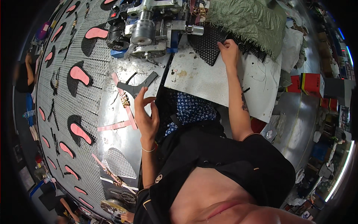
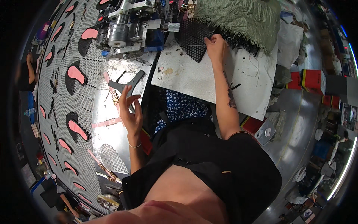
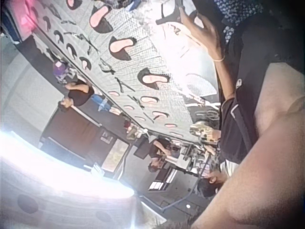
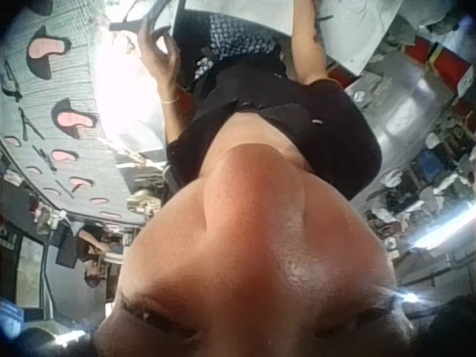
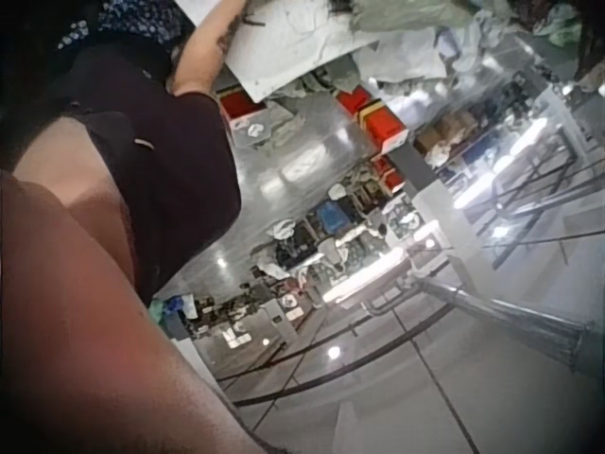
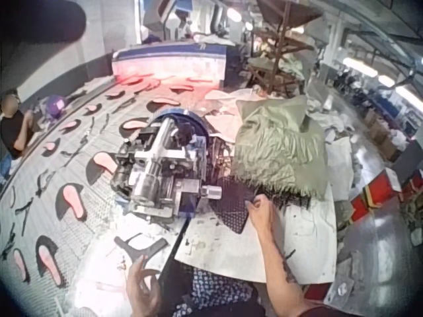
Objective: The person is assembling parts of a shoe by placing mesh components onto shoe sole pieces on a rotating assembly wheel.
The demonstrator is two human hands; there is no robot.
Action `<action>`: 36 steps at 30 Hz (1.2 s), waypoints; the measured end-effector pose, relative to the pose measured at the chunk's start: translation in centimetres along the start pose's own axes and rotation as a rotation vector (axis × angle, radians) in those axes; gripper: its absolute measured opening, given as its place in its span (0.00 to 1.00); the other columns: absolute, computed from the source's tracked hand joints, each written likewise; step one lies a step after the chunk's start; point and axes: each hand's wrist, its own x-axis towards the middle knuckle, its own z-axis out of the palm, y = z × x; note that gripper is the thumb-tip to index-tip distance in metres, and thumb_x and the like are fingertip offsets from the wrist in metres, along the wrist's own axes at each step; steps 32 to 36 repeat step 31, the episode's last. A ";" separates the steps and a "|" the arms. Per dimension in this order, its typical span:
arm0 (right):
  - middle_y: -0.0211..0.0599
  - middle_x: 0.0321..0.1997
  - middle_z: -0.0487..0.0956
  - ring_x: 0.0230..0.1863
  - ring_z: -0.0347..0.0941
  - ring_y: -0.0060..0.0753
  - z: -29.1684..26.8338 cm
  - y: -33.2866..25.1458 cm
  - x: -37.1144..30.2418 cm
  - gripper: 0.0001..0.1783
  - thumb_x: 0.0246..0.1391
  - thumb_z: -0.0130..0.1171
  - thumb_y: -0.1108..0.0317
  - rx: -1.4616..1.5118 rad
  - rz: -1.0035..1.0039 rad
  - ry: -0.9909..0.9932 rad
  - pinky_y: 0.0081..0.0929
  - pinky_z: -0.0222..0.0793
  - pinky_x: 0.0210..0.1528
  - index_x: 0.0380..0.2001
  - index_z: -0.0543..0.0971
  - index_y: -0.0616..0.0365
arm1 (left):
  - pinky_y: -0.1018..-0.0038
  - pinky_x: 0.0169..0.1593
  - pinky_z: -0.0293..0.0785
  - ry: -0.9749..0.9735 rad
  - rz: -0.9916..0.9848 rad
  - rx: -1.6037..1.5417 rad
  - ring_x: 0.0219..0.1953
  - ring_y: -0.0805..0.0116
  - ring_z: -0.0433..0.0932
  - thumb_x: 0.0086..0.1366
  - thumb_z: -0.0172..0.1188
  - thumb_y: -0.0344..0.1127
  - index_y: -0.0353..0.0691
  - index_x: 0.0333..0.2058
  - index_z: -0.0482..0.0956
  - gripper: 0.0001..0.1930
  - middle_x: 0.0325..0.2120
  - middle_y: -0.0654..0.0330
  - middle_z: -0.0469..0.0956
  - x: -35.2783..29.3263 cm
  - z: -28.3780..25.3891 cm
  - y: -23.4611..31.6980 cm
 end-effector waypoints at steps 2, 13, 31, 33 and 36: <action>0.33 0.28 0.77 0.36 0.69 0.41 -1.3 -1.7 -0.7 0.12 0.46 0.68 0.65 0.161 -0.071 0.027 0.36 0.62 0.43 0.30 0.76 0.58 | 0.73 0.46 0.73 -0.010 -0.023 -0.021 0.37 0.66 0.81 0.54 0.51 0.12 0.33 0.57 0.66 0.29 0.49 0.51 0.74 0.0 0.5 0.0; 0.33 0.45 0.77 0.53 0.69 0.43 -9.2 -11.9 -12.7 0.11 0.35 0.64 0.71 0.362 -1.061 -0.042 0.40 0.66 0.53 0.28 0.80 0.53 | 0.61 0.66 0.53 -0.401 0.067 -0.573 0.65 0.47 0.57 0.55 0.68 0.45 0.34 0.67 0.47 0.49 0.66 0.45 0.50 2.2 3.2 5.5; 0.45 0.50 0.79 0.50 0.74 0.29 -11.4 -8.2 -11.3 0.25 0.55 0.63 0.70 1.075 -0.060 -0.812 0.24 0.66 0.55 0.53 0.72 0.71 | 0.79 0.39 0.67 -0.347 -0.606 -0.981 0.31 0.83 0.69 0.71 0.49 0.48 0.32 0.35 0.80 0.22 0.29 0.67 0.78 6.3 1.5 5.8; 0.45 0.50 0.79 0.50 0.74 0.29 -11.4 -8.2 -11.3 0.25 0.55 0.63 0.70 1.075 -0.060 -0.812 0.24 0.66 0.55 0.53 0.72 0.71 | 0.79 0.39 0.67 -0.347 -0.606 -0.981 0.31 0.83 0.69 0.71 0.49 0.48 0.32 0.35 0.80 0.22 0.29 0.67 0.78 6.3 1.5 5.8; 0.45 0.50 0.79 0.50 0.74 0.29 -11.4 -8.2 -11.3 0.25 0.55 0.63 0.70 1.075 -0.060 -0.812 0.24 0.66 0.55 0.53 0.72 0.71 | 0.79 0.39 0.67 -0.347 -0.606 -0.981 0.31 0.83 0.69 0.71 0.49 0.48 0.32 0.35 0.80 0.22 0.29 0.67 0.78 6.3 1.5 5.8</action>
